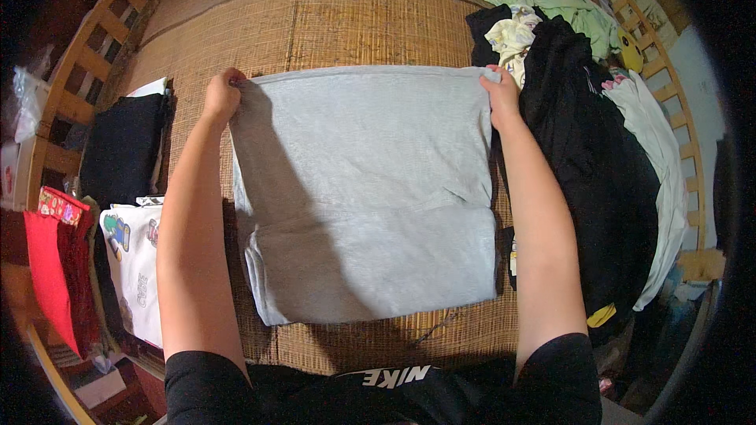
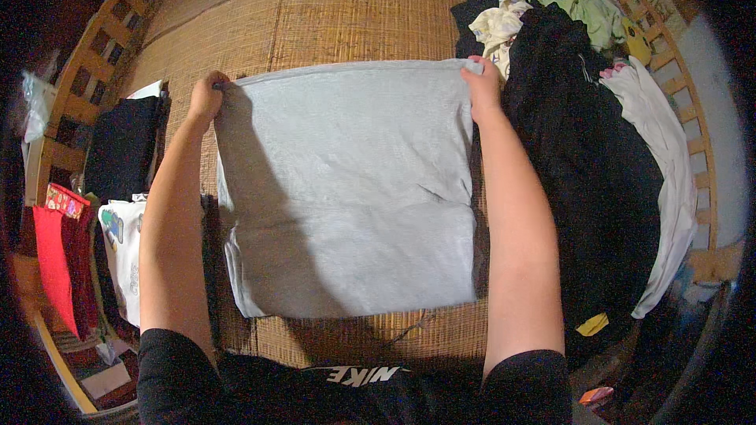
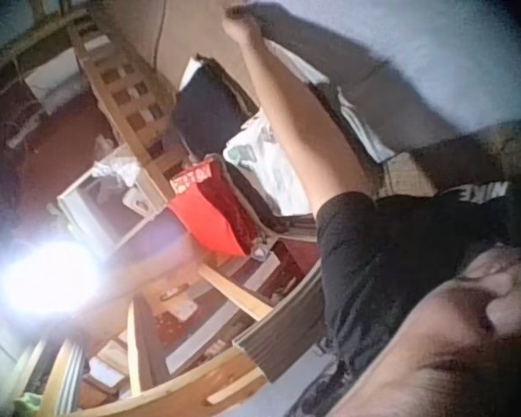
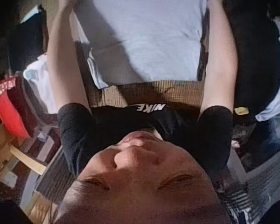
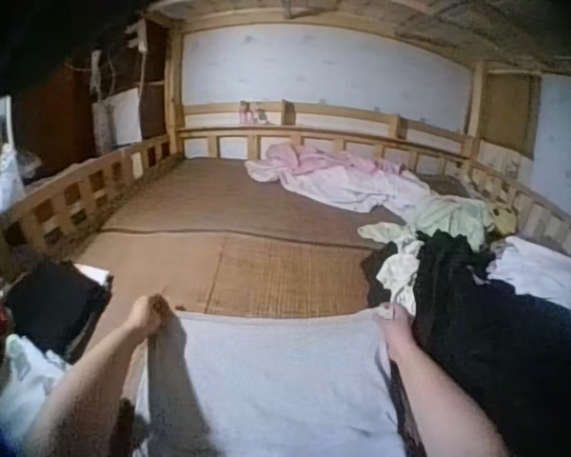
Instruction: The person folds several pieces of clothing on a tatami mat floor. They fold a grey t-shirt, a white t-shirt, and a pink patterned garment, placing each folded item into a neat stack.
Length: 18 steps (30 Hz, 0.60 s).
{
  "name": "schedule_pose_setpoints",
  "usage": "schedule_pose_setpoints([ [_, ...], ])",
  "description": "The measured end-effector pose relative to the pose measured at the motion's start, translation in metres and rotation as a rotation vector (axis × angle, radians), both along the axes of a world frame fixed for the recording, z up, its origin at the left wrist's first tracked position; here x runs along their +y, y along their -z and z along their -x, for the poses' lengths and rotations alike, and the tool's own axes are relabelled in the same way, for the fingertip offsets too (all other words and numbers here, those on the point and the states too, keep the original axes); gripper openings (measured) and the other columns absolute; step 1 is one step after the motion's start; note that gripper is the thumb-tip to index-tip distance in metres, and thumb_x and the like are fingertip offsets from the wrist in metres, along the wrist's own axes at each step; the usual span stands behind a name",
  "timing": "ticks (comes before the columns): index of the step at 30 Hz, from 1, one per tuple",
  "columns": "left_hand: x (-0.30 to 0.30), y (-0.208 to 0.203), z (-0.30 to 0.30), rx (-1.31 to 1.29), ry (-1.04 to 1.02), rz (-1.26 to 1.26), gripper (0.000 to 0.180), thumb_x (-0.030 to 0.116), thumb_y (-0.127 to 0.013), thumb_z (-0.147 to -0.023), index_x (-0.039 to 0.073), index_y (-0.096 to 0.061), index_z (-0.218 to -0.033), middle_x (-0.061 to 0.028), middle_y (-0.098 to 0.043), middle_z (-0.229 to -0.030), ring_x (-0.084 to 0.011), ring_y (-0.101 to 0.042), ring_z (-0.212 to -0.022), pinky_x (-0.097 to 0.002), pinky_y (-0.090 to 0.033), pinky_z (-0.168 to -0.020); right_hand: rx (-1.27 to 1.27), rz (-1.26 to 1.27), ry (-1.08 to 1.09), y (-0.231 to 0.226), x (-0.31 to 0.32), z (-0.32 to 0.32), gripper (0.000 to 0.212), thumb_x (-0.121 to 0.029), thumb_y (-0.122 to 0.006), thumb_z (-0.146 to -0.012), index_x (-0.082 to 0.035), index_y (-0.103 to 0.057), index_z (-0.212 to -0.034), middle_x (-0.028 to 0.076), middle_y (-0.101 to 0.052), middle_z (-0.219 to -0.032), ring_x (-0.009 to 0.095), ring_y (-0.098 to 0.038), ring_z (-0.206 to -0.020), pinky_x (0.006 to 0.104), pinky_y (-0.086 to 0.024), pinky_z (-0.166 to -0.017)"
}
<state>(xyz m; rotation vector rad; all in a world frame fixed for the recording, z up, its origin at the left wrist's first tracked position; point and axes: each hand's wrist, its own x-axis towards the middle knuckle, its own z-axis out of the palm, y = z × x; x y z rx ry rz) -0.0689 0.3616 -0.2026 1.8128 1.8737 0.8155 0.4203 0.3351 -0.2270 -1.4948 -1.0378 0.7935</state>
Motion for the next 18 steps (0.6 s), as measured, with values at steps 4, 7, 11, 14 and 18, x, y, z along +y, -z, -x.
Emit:
schedule_pose_setpoints([
  [4, -0.002, 0.008, 0.0, 0.197, -0.056, 0.009, 0.028, 0.001, -0.047, -0.073, 0.005, -0.058, -0.099, -0.0156, -0.057, -0.101, -0.0315, -0.054, -0.092, -0.0364, -0.043, -0.079, -0.543, -0.091, 0.239, 0.018, -0.002, 0.004, 0.041, -0.014, -0.066, -0.07, -0.001, -0.05, -0.105, 0.016, -0.052, -0.106, 0.028, -0.049, -0.099, 0.0329, -0.039, -0.085],
  [7, -0.017, 0.005, -0.017, 0.383, -0.141, -0.184, 0.032, 0.012, -0.051, -0.079, 0.01, -0.05, -0.111, -0.012, -0.046, -0.121, -0.0322, -0.045, -0.108, -0.0474, -0.037, -0.086, -0.686, -0.172, 0.266, 0.018, -0.016, 0.02, 0.044, -0.019, -0.062, -0.075, 0.0, -0.045, -0.112, 0.02, -0.047, -0.116, 0.032, -0.041, -0.111, 0.039, -0.034, -0.091],
  [11, -0.085, 0.002, -0.074, 0.805, -0.138, -0.161, 0.047, 0.03, -0.047, -0.085, 0.021, -0.033, -0.128, -0.0055, -0.027, -0.137, -0.0288, -0.025, -0.126, -0.0678, -0.02, -0.089, -1.119, 0.02, 0.015, -0.008, -0.101, 0.087, 0.05, -0.019, -0.052, -0.082, -0.005, -0.035, -0.126, 0.016, -0.031, -0.133, 0.031, -0.022, -0.127, 0.0528, -0.016, -0.1],
  [14, -0.112, 0.02, -0.088, 0.7, -0.091, 0.029, 0.051, 0.043, -0.035, -0.087, 0.022, -0.028, -0.133, -0.0073, -0.019, -0.141, -0.0275, -0.016, -0.13, -0.0675, -0.014, -0.092, -1.265, 0.221, -0.156, -0.002, -0.143, 0.094, 0.056, -0.029, -0.047, -0.084, -0.011, -0.025, -0.133, 0.011, -0.018, -0.14, 0.029, -0.014, -0.13, 0.0568, -0.01, -0.1],
  [18, -0.108, 0.022, -0.067, 0.634, -0.077, -0.005, 0.052, 0.045, -0.032, -0.087, 0.022, -0.026, -0.133, -0.0088, -0.016, -0.142, -0.0266, -0.014, -0.131, -0.0601, -0.013, -0.098, -1.215, 0.248, -0.118, 0.01, -0.146, 0.05, 0.057, -0.039, -0.036, -0.087, -0.015, -0.019, -0.136, 0.009, -0.015, -0.142, 0.026, -0.013, -0.131, 0.0534, -0.009, -0.101],
])
